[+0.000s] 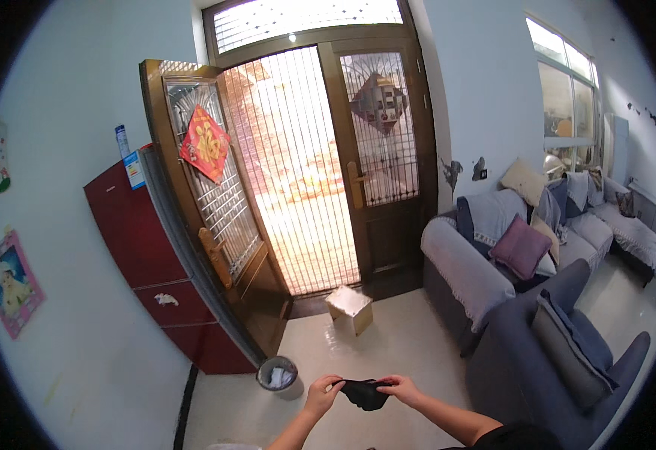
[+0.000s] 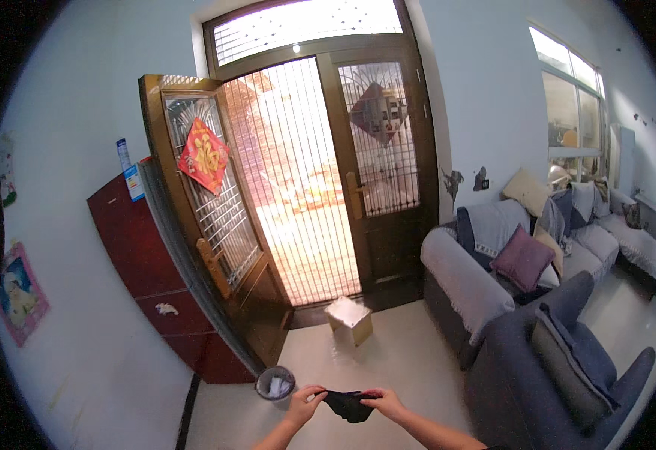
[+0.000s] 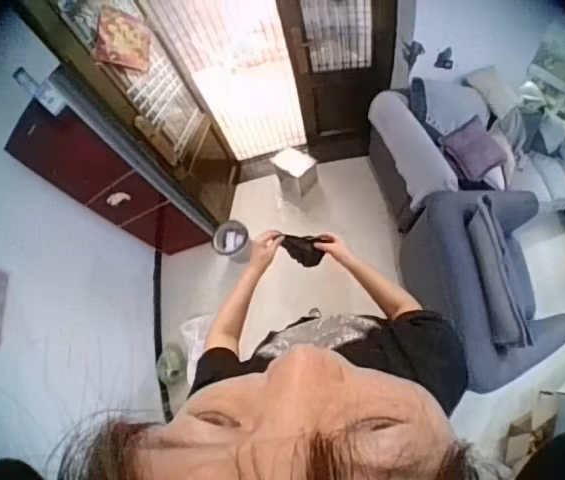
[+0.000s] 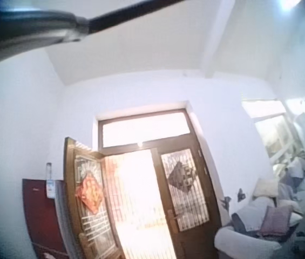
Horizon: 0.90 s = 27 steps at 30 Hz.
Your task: The person wets a cloth in a pink basin and proceeds to wipe the surface of a metal security door. They clean the door frame, the glass panels, and the handle area using the damp cloth.
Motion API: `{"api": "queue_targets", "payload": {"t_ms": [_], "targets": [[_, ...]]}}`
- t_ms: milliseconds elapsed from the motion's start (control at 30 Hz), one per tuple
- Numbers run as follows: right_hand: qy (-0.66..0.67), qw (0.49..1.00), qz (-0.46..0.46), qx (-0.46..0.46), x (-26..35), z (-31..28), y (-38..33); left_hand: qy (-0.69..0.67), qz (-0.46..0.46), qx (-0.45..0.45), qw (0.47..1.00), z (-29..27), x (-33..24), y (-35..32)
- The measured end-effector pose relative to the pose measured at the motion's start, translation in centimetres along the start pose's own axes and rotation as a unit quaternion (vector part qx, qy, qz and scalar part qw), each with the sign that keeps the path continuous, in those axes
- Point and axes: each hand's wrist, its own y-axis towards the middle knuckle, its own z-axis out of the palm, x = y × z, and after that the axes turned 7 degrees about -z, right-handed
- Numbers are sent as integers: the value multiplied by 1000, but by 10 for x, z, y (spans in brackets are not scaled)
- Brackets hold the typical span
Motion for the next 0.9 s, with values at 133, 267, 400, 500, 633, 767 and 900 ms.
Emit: {"api": "queue_targets", "payload": {"t_ms": [133, 267, 400, 500, 633, 767, 900], "targets": [[-103, 995, 18, -6, 8, -25, 58, 25, 33, 74, 996, -2, 4, 82], [-14, 995, 1, -97, 10, -56, 113, -11, 60, 63, 996, 20, 39, 174], [0, 967, 64, -247, -2, -100, 164, -69, 8, 32, 997, 29, 41, 254], [11, 951, 81, -299, -16, -136, 203, -133, -19, 34, 990, 43, 54, 313], [38, 958, 97, -267, -27, -175, 274, -105, -55, 31, 992, 53, 77, 390], [50, 966, 119, -226, -21, -199, 361, -92, -72, 19, 993, 62, 114, 464], [66, 968, 122, -209, -14, -218, 450, -106, -112, -61, 986, 57, 162, 526]]}}
